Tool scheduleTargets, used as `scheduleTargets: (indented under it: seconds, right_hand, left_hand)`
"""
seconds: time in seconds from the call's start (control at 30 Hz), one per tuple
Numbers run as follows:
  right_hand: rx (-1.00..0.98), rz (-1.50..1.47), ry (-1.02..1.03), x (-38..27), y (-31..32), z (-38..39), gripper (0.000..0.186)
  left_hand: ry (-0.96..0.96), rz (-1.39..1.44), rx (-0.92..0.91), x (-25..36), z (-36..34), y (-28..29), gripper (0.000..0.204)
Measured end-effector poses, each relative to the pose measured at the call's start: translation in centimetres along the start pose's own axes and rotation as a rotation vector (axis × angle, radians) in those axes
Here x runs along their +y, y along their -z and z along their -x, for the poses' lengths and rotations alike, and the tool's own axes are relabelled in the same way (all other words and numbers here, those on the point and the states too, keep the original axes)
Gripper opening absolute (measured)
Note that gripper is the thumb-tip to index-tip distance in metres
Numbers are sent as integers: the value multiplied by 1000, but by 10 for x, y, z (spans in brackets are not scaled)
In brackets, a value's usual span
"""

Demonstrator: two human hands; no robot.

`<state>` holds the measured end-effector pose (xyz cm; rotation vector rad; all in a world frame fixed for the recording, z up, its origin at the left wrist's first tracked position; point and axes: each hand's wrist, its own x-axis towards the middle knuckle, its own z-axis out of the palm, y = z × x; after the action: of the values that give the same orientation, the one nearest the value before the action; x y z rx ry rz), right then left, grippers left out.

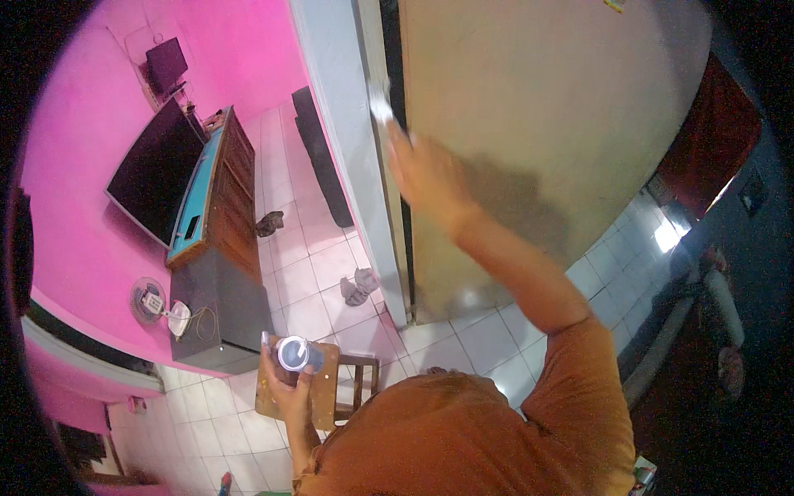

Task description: The person dips a brush into paint held in a cup and applies the paint to the door frame and door edges.

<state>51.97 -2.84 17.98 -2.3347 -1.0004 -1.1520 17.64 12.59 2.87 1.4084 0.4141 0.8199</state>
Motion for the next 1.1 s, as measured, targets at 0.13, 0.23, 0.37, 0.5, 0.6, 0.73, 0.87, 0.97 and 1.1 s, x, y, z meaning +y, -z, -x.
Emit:
scheduleTargets:
  seconds: [0.13,0.23,0.37,0.5,0.6,0.73,0.87,0.97,1.1]
  right_hand:
    - [-348,-118,-84,-3,-35,86,34]
    - [-599,-195,-19,5,-48,102,23]
    - [-607,-158,-93,13,-6,19,22]
    - [-5,26,256,23,50,-31,24]
    - [82,183,45,-7,92,-48,23]
    - [-120,-685,-126,-12,99,-9,23]
    - [-548,-974,-189,-33,121,37,21]
    - [-795,-1038,-13,-47,115,44,21]
    - [-911,-867,271,-67,101,44,20]
  left_hand:
    - [7,-49,19,-7,4,10,95]
    - [31,-78,13,-7,2,11,96]
    - [54,-70,-5,-2,2,4,96]
    - [42,-84,7,-4,3,0,97]
    - [19,-85,-21,-9,0,-2,99]
    - [-24,-8,-115,-3,-17,-17,102]
    - [-32,5,-186,-7,-27,-25,108]
    - [-6,-4,-204,-13,-30,-28,109]
    - [-11,-75,-251,-15,-31,-32,111]
